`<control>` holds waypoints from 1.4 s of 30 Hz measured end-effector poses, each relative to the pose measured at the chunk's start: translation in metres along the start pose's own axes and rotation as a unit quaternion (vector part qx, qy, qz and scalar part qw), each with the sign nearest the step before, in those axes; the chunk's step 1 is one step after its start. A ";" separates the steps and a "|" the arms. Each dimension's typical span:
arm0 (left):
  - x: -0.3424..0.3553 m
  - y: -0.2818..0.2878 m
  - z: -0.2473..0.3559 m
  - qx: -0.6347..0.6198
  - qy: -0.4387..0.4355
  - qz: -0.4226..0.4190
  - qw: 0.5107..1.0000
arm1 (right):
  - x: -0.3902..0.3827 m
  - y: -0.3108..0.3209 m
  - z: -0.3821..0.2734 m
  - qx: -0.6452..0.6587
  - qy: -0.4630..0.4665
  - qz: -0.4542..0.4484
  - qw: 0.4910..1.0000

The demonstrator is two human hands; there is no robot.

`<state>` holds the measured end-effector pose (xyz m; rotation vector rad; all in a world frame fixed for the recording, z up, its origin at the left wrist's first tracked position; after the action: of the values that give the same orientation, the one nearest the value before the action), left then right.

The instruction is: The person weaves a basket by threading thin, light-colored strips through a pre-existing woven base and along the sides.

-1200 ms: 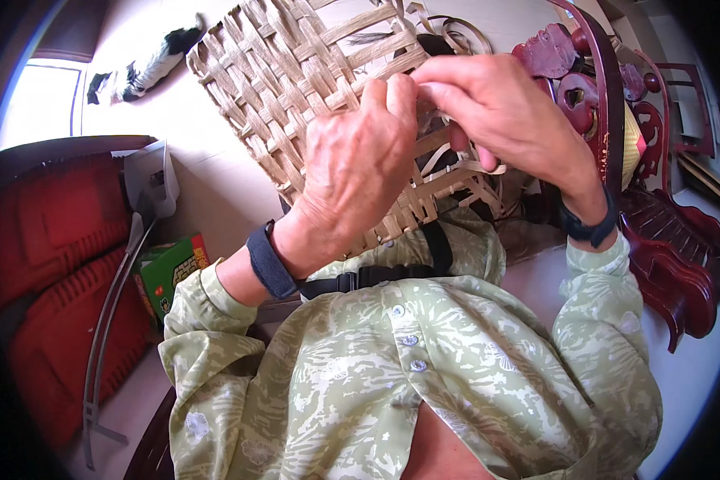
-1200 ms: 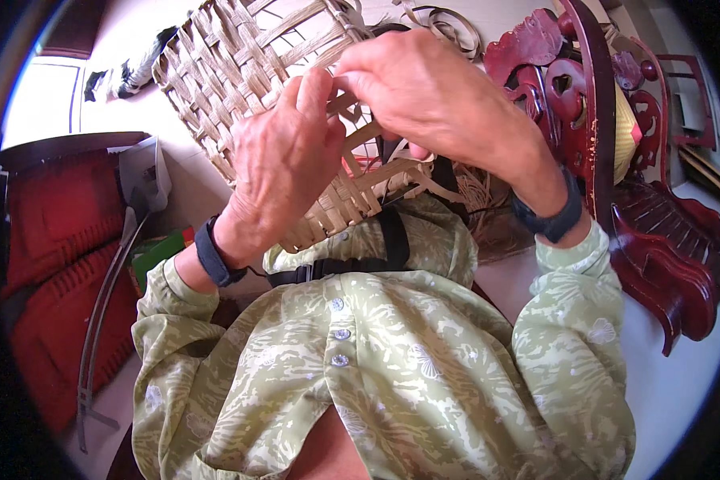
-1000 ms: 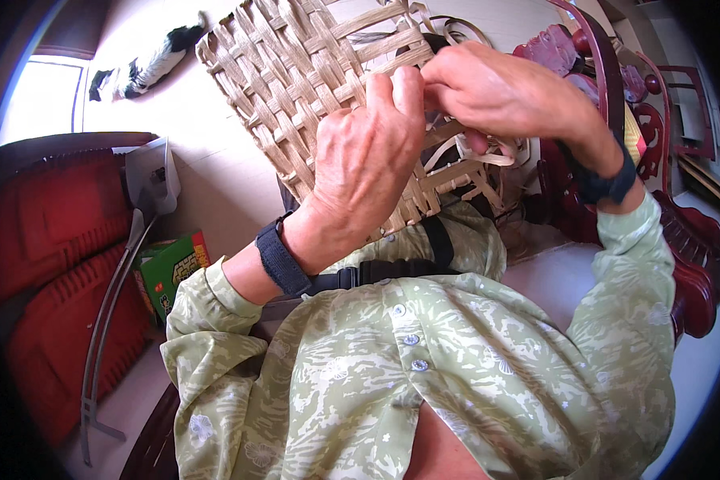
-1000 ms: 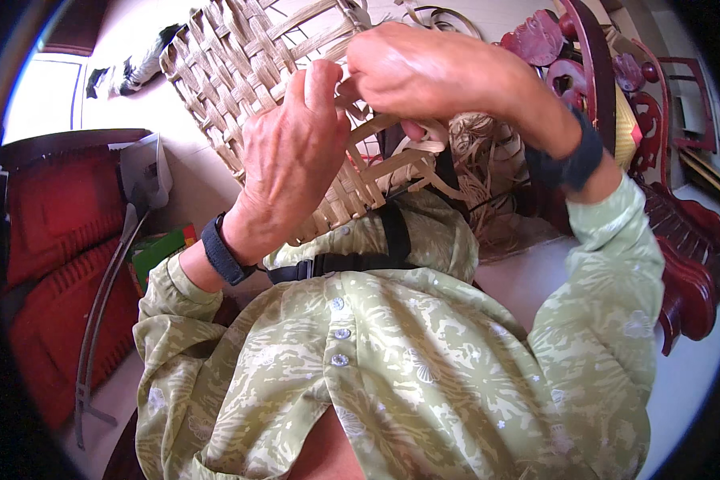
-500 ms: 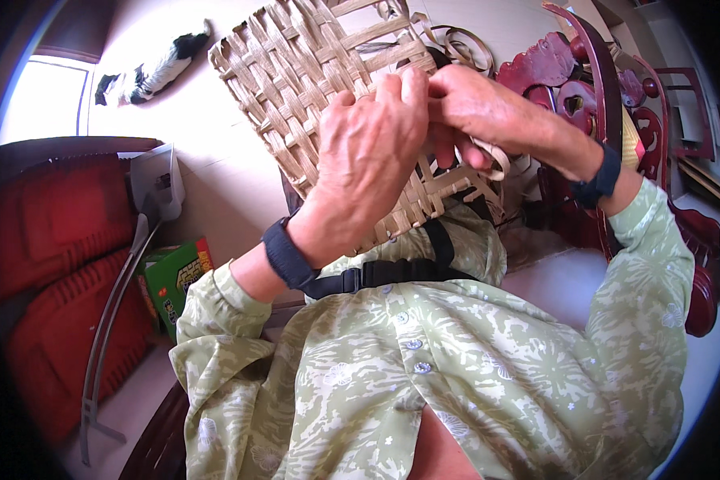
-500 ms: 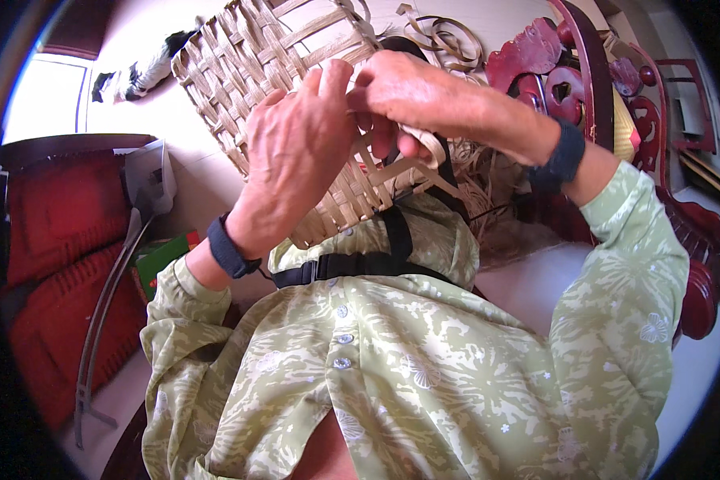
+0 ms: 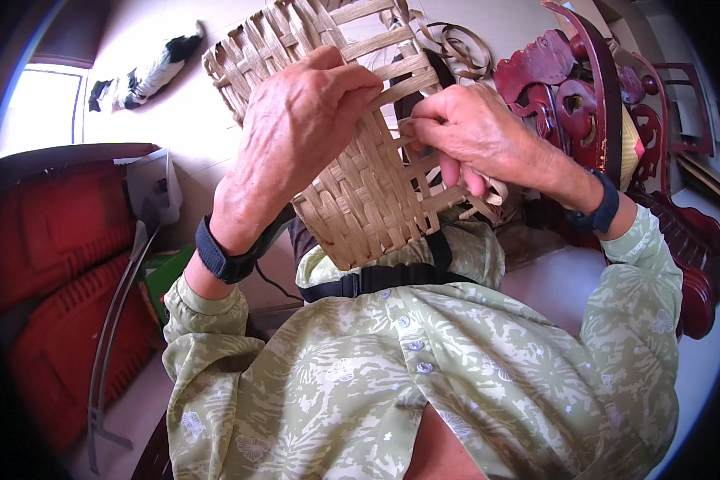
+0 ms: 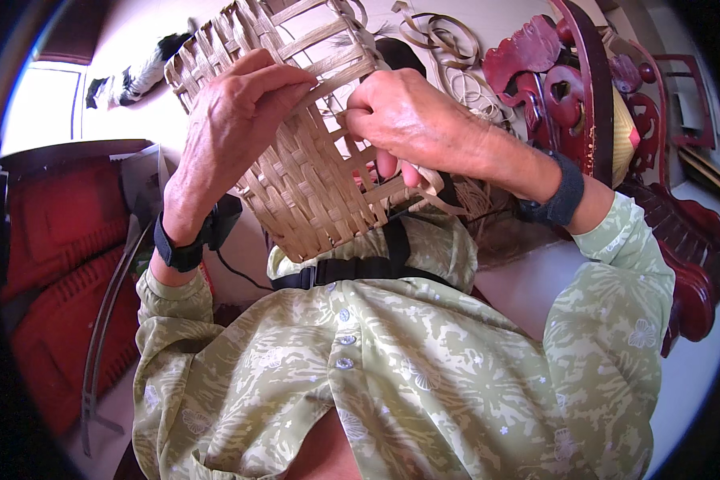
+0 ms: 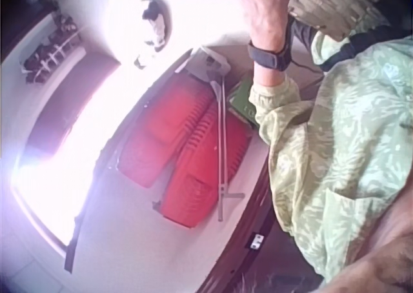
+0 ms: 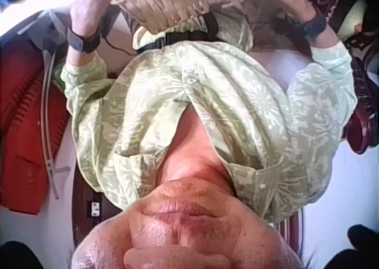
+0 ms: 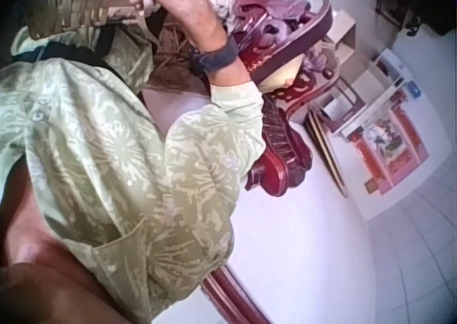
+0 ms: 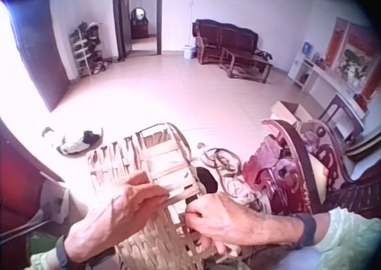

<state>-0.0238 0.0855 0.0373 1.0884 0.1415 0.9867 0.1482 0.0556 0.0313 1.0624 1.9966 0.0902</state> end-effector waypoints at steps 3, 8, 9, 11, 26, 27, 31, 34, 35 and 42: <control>0.001 -0.009 0.004 0.049 -0.022 -0.008 0.999 | -0.001 0.011 -0.019 -0.160 0.082 0.081 0.980; 0.009 -0.013 -0.003 0.019 -0.003 -0.001 1.000 | 0.006 0.013 -0.027 -0.341 0.240 0.248 0.874; 0.009 -0.012 -0.005 0.013 -0.004 0.001 1.000 | 0.009 0.015 -0.026 -0.340 0.243 0.253 0.873; 0.010 -0.011 -0.009 0.000 -0.007 0.004 1.000 | 0.015 0.022 -0.023 -0.309 0.235 0.231 0.892; 0.003 -0.015 0.006 0.005 -0.053 0.026 0.998 | 0.000 0.042 -0.024 -0.100 0.105 -0.074 0.987; 0.003 -0.015 0.007 0.003 -0.057 0.033 0.998 | -0.008 0.040 -0.022 -0.052 0.030 -0.081 0.995; -0.002 -0.012 0.010 -0.006 -0.073 0.047 0.996 | -0.012 0.024 -0.008 0.196 -0.064 -0.157 0.966; -0.004 -0.009 0.015 -0.002 -0.076 0.047 0.996 | -0.012 0.017 -0.010 0.101 0.196 -0.119 0.968; -0.003 -0.010 0.015 -0.003 -0.084 0.049 0.995 | -0.013 0.019 -0.009 0.089 0.232 -0.090 0.964; 0.003 -0.011 0.015 -0.037 -0.063 0.010 0.997 | -0.011 0.043 -0.021 0.379 -0.008 -0.112 0.919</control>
<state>-0.0075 0.0763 0.0366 1.0821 -0.0076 0.9309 0.1642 0.0820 0.0703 1.2654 2.1662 -0.8765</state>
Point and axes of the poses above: each hand's wrist, its own x-axis towards the middle knuckle, its own y-axis out of the back of the hand, z = x × y, the point moved 5 cm from there along x, towards the middle knuckle, and after that the axes turned 5 degrees about -y, right-handed, at the moved point
